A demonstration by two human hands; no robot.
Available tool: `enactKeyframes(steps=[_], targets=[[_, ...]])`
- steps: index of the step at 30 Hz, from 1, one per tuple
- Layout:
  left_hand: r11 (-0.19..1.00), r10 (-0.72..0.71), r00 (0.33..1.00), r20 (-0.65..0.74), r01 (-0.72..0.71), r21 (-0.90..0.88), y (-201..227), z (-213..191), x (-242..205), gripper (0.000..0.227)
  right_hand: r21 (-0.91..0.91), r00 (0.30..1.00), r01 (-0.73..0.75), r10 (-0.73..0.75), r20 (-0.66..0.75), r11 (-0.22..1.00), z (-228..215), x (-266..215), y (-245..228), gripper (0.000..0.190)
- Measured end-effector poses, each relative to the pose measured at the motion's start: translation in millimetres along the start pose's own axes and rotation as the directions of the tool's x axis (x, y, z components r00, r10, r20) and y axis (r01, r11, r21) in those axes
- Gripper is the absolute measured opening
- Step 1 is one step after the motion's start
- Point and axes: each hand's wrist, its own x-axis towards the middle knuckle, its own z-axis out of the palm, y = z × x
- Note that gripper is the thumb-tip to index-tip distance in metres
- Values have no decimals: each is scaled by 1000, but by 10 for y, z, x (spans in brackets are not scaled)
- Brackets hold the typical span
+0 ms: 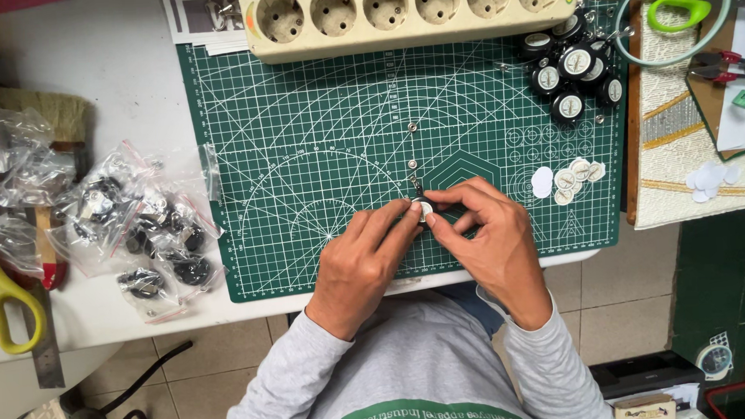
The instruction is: The person assembles small keychain components on a green cutting mat. They pick up black circular parts and white circular stickers, attach the stickers to the parts, and place the finished items on the table. The person repeats this process for several units.
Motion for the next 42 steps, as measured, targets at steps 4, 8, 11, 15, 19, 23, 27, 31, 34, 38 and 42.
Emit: enactKeyframes(steps=[4, 8, 11, 15, 19, 23, 27, 31, 34, 38, 42], targets=[[998, -50, 999, 6, 50, -48, 18, -21, 28, 34, -98, 1000, -2, 1, -11, 995, 14, -7, -48, 27], [996, -54, 998, 34, 56, -71, -6, -25, 22, 34, -40, 1000, -14, 15, 7, 999, 7, -5, -32, 28], [996, -20, 999, 34, 23, -81, -30, -8, -8, 39, -11, 1000, -6, 7, 13, 1000, 2, 1, -2, 28], [999, 46, 999, -22, -46, 3, -33, 68, -89, 36, -6, 1000, -3, 3, 10, 1000, 11, 3, 39, 29], [997, 69, 994, -80, -67, 25, -40, 132, -137, 31, -45, 1000, -22, 22, 8, 999, 9, 6, 51, 29], [995, 92, 992, -90, -88, 54, -46, 126, -135, 27, -10, 1000, -13, 13, 26, 1000, -6, 14, 45, 29], [990, 112, 992, -54, -107, 95, -37, 67, -132, 33, -39, 1000, -2, 3, 22, 999, -11, 12, 52, 30], [991, 109, 993, -48, -105, 88, -37, 63, -90, 31, 20, 997, -57, 56, 58, 998, -25, 26, 63, 28], [994, 87, 995, -45, -84, 64, -33, 69, -97, 29, 54, 995, -70, 66, 78, 996, -38, 33, 78, 27], [984, 132, 989, -72, -122, 130, -39, 97, -110, 26, 85, 990, -118, 111, 88, 989, -45, 43, 91, 25], [981, 146, 984, -99, -132, 140, -41, 127, -112, 23, 103, 987, -141, 132, 94, 985, -45, 55, 87, 23]])
